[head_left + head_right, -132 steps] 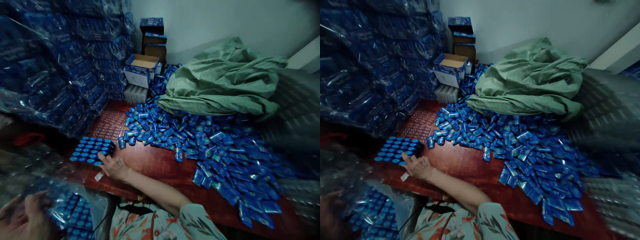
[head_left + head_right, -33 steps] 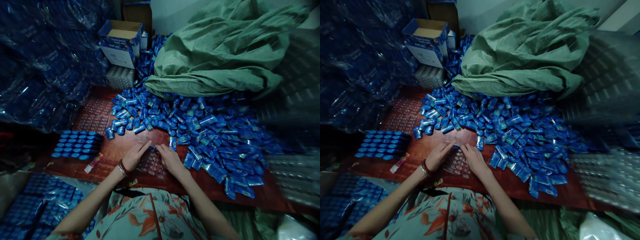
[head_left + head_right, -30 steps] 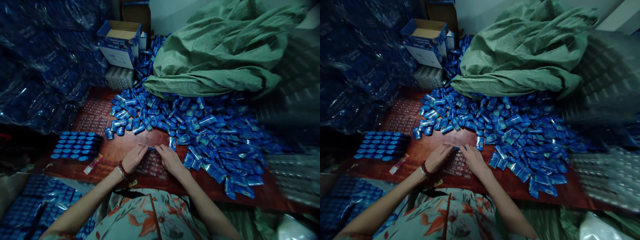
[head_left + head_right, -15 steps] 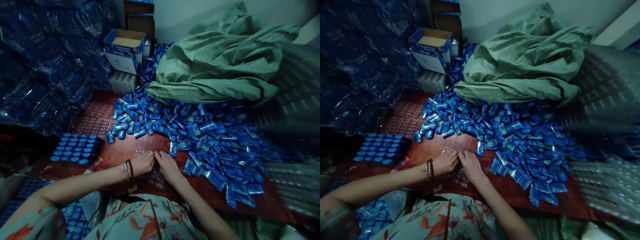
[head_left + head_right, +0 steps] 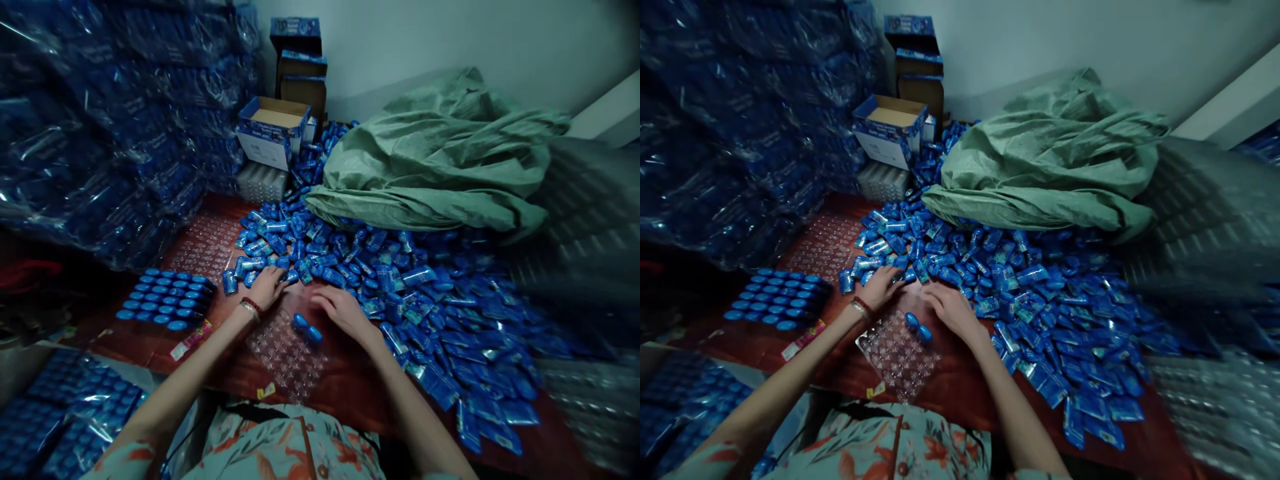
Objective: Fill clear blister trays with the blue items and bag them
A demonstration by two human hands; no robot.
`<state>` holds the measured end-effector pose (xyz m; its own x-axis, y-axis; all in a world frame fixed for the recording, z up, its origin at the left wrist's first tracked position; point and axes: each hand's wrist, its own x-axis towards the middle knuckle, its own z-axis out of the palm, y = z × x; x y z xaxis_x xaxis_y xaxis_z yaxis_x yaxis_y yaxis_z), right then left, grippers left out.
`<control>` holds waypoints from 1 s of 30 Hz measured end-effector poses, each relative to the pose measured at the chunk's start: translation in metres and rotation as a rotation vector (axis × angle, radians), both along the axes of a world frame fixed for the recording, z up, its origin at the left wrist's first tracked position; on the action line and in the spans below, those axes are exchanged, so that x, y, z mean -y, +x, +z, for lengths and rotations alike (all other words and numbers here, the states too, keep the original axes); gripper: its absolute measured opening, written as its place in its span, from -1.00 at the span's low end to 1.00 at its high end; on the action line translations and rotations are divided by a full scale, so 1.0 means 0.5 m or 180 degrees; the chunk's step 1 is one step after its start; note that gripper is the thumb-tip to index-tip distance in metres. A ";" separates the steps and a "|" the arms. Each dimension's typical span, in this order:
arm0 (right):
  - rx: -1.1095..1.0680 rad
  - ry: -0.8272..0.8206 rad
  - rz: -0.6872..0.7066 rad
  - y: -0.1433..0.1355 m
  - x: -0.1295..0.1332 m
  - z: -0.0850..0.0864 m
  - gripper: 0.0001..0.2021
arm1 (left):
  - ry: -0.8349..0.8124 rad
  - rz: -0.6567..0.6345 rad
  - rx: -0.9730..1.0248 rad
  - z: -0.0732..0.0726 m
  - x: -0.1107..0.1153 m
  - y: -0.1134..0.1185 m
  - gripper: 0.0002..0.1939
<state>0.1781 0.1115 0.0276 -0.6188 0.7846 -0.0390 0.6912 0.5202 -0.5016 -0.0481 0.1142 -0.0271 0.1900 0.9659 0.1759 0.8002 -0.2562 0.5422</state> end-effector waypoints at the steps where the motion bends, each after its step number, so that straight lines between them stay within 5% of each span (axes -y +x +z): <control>1: 0.0176 0.0139 -0.0137 -0.021 -0.022 -0.004 -0.71 | 0.0003 0.0086 -0.0306 -0.005 -0.011 0.008 -0.73; 7: 0.0935 0.0386 -0.0351 -0.160 -0.110 -0.018 -0.70 | -0.0095 0.0447 -0.0991 -0.024 -0.027 0.044 -0.71; 11: 0.1028 0.0241 -0.0158 -0.143 -0.098 -0.012 -0.70 | -0.0254 0.0377 -0.0936 -0.016 0.002 -0.010 -0.69; 14: 0.0380 0.0151 -0.0328 -0.056 -0.046 -0.011 -0.73 | -0.0286 0.0409 -0.0156 -0.002 0.055 -0.073 -0.69; 17: -0.1219 -0.0377 -0.1142 0.040 0.053 -0.019 -0.73 | -0.0320 0.0503 0.0836 0.018 0.130 -0.108 -0.58; 20: -0.1951 -0.1183 -0.1340 0.081 0.175 -0.033 -0.68 | -0.0381 0.0399 0.1267 0.036 0.199 -0.089 -0.63; 23: -0.1741 -0.1005 -0.1155 0.060 0.262 -0.056 -0.81 | -0.0323 0.0007 0.1306 0.038 0.233 -0.038 -0.78; 26: -0.1746 -0.0332 -0.1064 0.029 0.279 -0.088 -0.82 | 0.0129 -0.0440 0.0989 0.021 0.233 0.003 -0.78; 30: -0.1571 0.0147 -0.0708 0.028 0.240 -0.118 -0.74 | 0.0545 -0.0852 0.0353 -0.005 0.221 0.011 -0.68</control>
<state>0.1920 -0.0083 -0.0313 -0.3735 0.8928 0.2519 0.4752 0.4174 -0.7746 -0.0428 0.0039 -0.0295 0.4036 0.8389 0.3651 0.6307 -0.5442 0.5532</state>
